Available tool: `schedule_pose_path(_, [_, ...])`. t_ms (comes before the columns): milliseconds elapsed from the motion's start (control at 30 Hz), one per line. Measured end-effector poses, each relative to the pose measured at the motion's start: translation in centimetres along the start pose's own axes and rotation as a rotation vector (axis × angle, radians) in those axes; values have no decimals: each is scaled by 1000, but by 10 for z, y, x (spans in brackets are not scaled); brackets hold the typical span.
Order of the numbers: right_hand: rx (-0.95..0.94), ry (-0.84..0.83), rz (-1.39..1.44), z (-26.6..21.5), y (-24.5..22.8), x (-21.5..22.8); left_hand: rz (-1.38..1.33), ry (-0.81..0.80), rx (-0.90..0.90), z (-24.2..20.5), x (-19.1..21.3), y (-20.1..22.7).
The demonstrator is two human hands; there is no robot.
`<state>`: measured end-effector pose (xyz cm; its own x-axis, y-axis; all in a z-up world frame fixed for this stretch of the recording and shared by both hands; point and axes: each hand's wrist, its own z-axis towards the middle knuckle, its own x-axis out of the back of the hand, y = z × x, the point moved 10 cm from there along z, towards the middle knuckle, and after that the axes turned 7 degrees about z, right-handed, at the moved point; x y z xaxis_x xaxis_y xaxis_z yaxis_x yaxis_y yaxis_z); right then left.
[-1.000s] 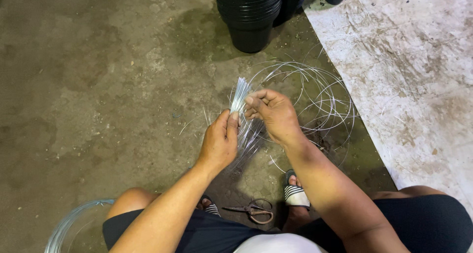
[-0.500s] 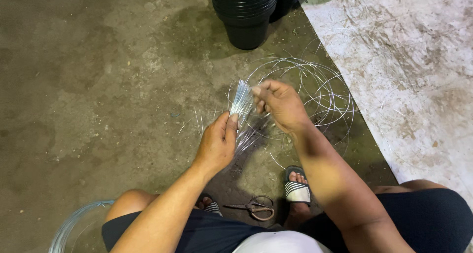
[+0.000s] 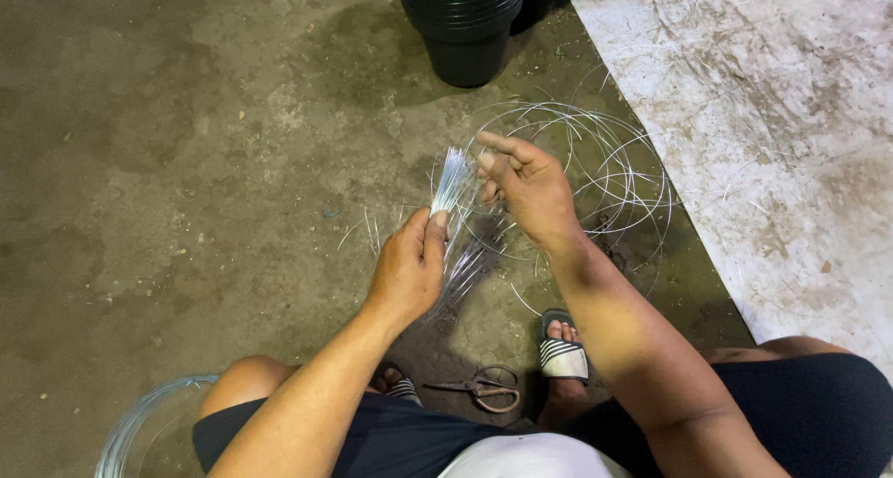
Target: The person gathers thin metal wires from a pile on the floor and aligns them into a neat bundle by hand. The person repeatedly picks up individual wires, straightens them, and adds them to the growing bundle held in the left hand.
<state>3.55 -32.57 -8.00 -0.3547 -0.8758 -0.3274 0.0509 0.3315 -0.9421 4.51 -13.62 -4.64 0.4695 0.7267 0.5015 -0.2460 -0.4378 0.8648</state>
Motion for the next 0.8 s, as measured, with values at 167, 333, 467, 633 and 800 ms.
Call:
schedule_pose_path(167, [100, 65, -302, -13, -7, -14, 16, 31, 1, 2, 2, -3])
schedule_pose_path(333, [300, 17, -430, -32, -31, -36, -26, 25, 4, 1, 1, -13])
schedule_pose_path(467, [536, -176, -756, -37, -41, -41, -22, 14, 7, 2, 3, -20])
schedule_pose_path(633, [229, -29, -502, 31, -17, 91, -283, -10, 58, 4, 30, -20])
schedule_pose_path(800, [-96, 301, -831, 30, 45, 265, -441, 33, 166, -1, 68, -16])
